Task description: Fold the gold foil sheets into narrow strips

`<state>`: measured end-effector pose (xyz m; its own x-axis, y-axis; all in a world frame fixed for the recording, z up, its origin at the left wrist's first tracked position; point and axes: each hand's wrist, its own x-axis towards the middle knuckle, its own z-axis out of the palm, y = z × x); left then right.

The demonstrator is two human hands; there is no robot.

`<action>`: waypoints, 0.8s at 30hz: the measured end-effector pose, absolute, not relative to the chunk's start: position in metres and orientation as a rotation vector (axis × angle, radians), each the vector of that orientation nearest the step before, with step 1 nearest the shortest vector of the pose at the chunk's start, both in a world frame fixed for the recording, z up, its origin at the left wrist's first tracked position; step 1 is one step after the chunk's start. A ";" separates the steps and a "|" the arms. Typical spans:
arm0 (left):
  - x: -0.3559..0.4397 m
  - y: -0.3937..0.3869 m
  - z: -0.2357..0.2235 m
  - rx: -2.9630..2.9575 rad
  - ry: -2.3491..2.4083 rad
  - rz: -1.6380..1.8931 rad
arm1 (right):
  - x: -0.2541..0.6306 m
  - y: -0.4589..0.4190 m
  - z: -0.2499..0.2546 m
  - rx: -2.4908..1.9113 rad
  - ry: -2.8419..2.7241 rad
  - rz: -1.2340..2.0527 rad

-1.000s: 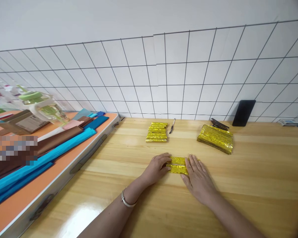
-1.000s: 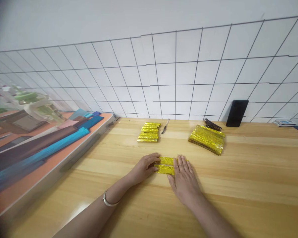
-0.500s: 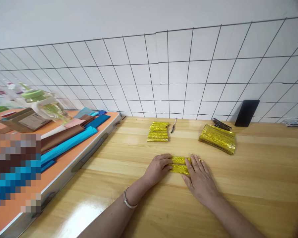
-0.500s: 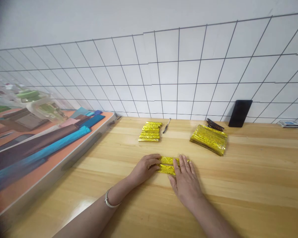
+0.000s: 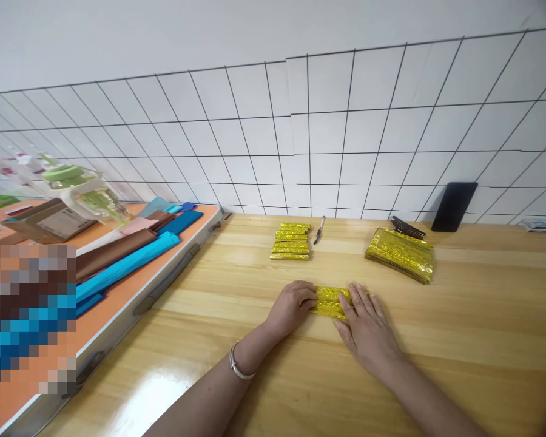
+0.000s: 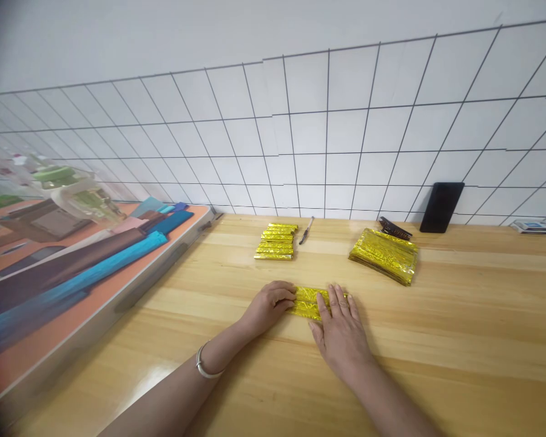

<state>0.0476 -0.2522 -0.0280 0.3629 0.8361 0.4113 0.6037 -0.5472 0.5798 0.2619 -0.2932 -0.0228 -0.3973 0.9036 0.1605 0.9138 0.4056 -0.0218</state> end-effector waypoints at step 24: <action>0.048 -0.256 -0.015 2.487 1.283 0.751 | 0.270 -0.290 -0.032 -1.517 -2.597 0.016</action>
